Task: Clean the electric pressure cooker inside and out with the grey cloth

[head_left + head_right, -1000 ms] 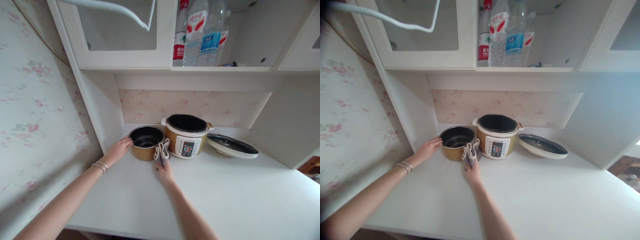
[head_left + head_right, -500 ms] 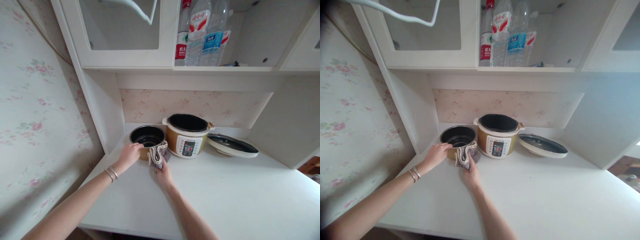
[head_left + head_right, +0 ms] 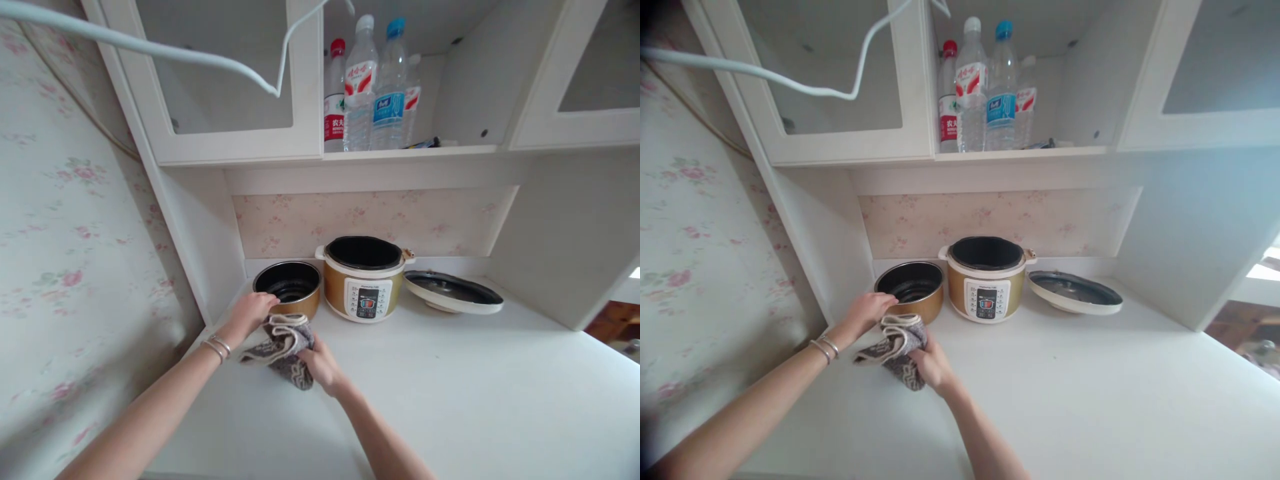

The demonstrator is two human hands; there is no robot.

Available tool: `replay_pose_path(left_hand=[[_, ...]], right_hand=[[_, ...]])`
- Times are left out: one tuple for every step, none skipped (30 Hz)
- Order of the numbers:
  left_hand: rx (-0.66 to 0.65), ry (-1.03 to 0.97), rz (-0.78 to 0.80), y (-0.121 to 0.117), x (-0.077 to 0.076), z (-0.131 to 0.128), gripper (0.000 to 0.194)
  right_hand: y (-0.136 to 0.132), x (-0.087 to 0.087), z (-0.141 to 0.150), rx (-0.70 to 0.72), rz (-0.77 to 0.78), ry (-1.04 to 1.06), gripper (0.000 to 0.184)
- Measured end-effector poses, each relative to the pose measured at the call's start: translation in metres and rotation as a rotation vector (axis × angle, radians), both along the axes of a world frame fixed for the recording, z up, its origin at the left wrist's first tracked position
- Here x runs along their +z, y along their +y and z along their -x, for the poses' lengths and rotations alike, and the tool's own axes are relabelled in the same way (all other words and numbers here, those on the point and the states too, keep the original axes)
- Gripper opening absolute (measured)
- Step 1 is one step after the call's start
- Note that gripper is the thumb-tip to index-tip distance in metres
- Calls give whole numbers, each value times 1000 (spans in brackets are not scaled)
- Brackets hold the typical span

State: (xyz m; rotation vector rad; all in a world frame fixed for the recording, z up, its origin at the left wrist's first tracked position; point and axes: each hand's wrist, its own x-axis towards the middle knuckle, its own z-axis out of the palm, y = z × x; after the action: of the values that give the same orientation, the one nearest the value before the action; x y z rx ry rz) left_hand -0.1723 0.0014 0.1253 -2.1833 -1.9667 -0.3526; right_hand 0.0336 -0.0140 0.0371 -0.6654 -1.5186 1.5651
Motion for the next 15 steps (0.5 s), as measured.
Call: replay_pose_path(left_hand=[[-4, -26, 0, 2, 1, 2, 32], [0, -61, -19, 2, 2, 3, 32], [4, -106, -56, 2, 2, 0, 31], [4, -164, -107, 0, 2, -6, 30], [-8, -237, -162, -3, 2, -15, 31], [-36, -324, -211, -7, 1, -29, 31], [-78, -420, -236, -13, 0, -45, 32], [-121, -522, -219, -19, -2, -63, 33], [-157, -619, -174, -24, -5, -83, 35], [-194, -703, -118, -29, -7, -102, 41], [-236, -780, -61, -32, -10, -121, 50], [-271, -864, -5, -34, -12, -137, 58], [-294, -952, 59, -35, -14, -150, 64], [-302, -1048, 125, -33, -14, -160, 67], [-297, -1142, 184, -31, -15, -167, 68]], right_hand=[[1, 1, -10, -11, 64, 49, 40], [1, 3, -20, -26, 124, 94, 39], [2, 4, -30, -48, 174, 133, 40], [2, 6, -40, -77, 215, 165, 42], [3, 8, -49, -115, 244, 189, 44], [4, 11, -57, -160, 264, 202, 47], [5, 15, -63, -208, 278, 206, 49], [6, 19, -68, -248, 289, 211, 51], [5, 24, -71, -267, 301, 221, 52], [4, 29, -74, -258, 313, 242, 52], [2, 35, -76, -219, 323, 278, 53], [-1, 41, -78, -155, 329, 324, 53], [-4, 46, -81, -76, 331, 375, 53], [-7, 50, -84, 5, 332, 420, 54], [-9, 54, -88, 77, 332, 451, 55]])
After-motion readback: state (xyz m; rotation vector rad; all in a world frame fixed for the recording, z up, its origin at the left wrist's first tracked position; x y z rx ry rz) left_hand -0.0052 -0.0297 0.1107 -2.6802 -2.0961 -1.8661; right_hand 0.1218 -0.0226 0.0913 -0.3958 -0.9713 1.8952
